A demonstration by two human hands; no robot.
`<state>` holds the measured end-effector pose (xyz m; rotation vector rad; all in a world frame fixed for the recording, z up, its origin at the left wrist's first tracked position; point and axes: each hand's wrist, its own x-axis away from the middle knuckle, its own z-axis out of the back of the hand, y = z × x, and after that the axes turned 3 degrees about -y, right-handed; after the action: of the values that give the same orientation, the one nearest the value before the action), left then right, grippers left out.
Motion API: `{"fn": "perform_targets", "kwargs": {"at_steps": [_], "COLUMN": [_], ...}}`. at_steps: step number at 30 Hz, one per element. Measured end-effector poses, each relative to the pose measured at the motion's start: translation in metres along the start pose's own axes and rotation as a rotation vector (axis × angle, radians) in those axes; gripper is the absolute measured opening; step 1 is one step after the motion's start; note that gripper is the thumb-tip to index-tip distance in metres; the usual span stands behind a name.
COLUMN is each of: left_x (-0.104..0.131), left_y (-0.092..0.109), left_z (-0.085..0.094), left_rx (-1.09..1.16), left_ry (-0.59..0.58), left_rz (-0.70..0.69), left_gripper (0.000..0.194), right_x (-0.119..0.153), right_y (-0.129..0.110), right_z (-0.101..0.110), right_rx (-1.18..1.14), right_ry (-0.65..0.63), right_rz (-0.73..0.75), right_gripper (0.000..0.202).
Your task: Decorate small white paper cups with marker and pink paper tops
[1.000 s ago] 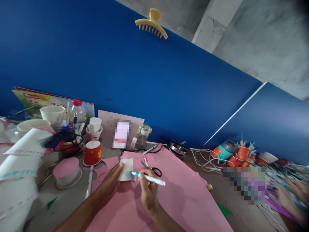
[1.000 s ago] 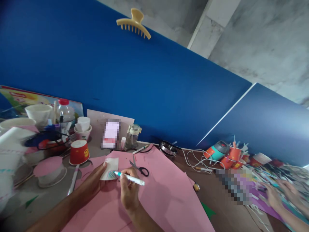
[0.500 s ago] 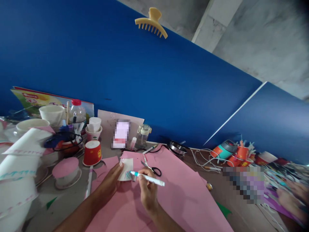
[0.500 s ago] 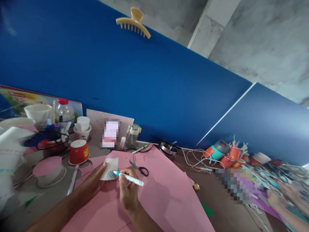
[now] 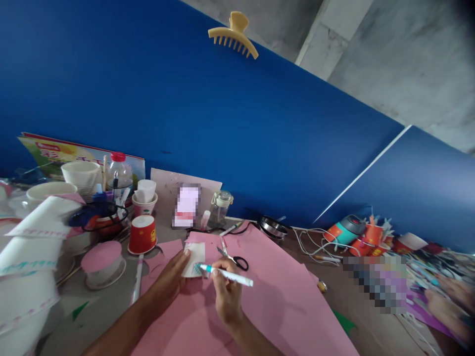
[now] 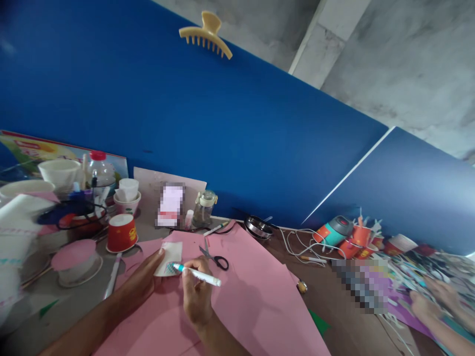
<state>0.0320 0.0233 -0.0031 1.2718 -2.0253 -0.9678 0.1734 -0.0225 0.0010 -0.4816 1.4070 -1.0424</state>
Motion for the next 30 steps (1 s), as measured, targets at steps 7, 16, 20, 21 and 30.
{"fn": "perform_targets", "kwargs": {"at_steps": [7, 16, 20, 21, 30], "left_x": [0.0, 0.001, 0.001, 0.001, -0.001], "left_y": [0.0, 0.003, 0.002, 0.002, 0.003], "left_z": [0.002, 0.001, 0.001, 0.001, 0.008], "left_rx": [0.022, 0.058, 0.069, 0.069, 0.219], "left_ry": [-0.021, 0.013, 0.012, 0.016, 0.071], "left_rz": [0.009, 0.043, 0.033, 0.031, 0.119], "left_gripper": [0.036, 0.045, 0.036, 0.035, 0.035], "right_x": [-0.002, -0.004, -0.004, -0.003, -0.002], "right_y": [0.001, 0.006, 0.007, 0.008, 0.013], "right_z": [0.003, 0.003, 0.004, 0.004, 0.002], "right_rx": [-0.055, -0.06, -0.056, -0.056, -0.141], "right_ry": [0.034, 0.058, 0.056, 0.056, 0.134], "right_rz": [-0.052, -0.086, -0.092, -0.095, -0.179], "right_gripper": [0.02, 0.019, 0.019, 0.019, 0.027]}}
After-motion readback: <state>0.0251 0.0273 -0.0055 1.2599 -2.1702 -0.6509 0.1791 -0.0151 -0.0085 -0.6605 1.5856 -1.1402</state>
